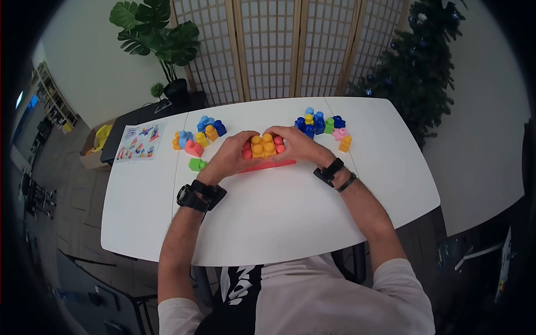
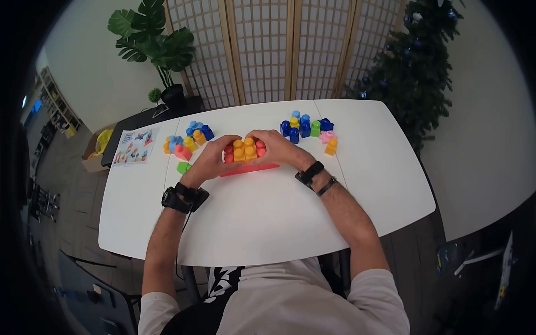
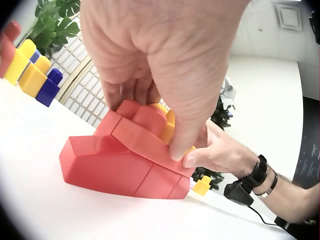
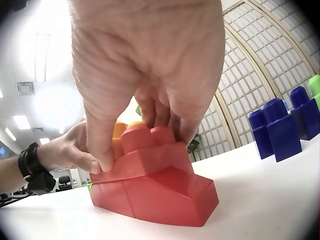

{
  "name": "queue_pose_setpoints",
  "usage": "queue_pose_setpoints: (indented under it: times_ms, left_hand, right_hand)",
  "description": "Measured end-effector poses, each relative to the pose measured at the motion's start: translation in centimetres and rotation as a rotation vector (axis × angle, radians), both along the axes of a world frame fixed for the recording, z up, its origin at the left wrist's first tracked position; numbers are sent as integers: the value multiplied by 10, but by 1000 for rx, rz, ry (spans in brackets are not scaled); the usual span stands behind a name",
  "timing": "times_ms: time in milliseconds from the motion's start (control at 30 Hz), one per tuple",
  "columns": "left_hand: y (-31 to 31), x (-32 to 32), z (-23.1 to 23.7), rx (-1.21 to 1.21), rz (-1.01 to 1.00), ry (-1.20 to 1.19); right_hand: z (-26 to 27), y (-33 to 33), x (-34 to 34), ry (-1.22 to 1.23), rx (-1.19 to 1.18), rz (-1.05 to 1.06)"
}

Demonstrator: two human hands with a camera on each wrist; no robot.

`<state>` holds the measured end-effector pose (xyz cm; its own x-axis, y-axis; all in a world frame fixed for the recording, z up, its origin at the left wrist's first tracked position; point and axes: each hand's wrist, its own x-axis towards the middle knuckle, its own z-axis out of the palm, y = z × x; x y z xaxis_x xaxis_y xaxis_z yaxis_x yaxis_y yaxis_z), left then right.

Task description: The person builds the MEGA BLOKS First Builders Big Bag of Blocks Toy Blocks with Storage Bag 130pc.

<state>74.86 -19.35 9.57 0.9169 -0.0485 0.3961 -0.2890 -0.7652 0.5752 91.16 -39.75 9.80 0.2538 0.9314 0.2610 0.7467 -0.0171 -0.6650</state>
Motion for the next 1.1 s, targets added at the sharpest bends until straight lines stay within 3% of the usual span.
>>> queue_pose_setpoints:
  times_ms: [433, 600, 633, 700, 767, 833, 933, 1000, 1100]
  left_hand:
    - [3, 3, -2, -6, -3, 27]
    - [-6, -7, 24, 50, 71, 200]
    - [0, -6, 20, 56, 68, 194]
    - [24, -2, 6, 24, 120, -63]
    - [47, -1, 9, -48, 218, -66]
    - [81, -3, 9, 279, 457, -73]
    - [107, -8, -1, 452, 588, -19]
    - [108, -9, -4, 474, 626, 36]
    - [108, -10, -14, 494, 658, 67]
  right_hand:
    - [-6, 1, 1, 9, 24, 5]
    - [-5, -3, 0, 10, -12, -11]
    - [-7, -5, -2, -21, 27, -37]
    - [-5, -14, 3, -51, 66, -77]
    - [2, -27, 4, 28, 120, -179]
    - [10, -41, 18, 13, 143, -223]
    - [14, -58, 44, -61, 169, -338]
    - [19, -66, 53, -26, 167, -474]
    - [13, -71, 67, -135, 172, -483]
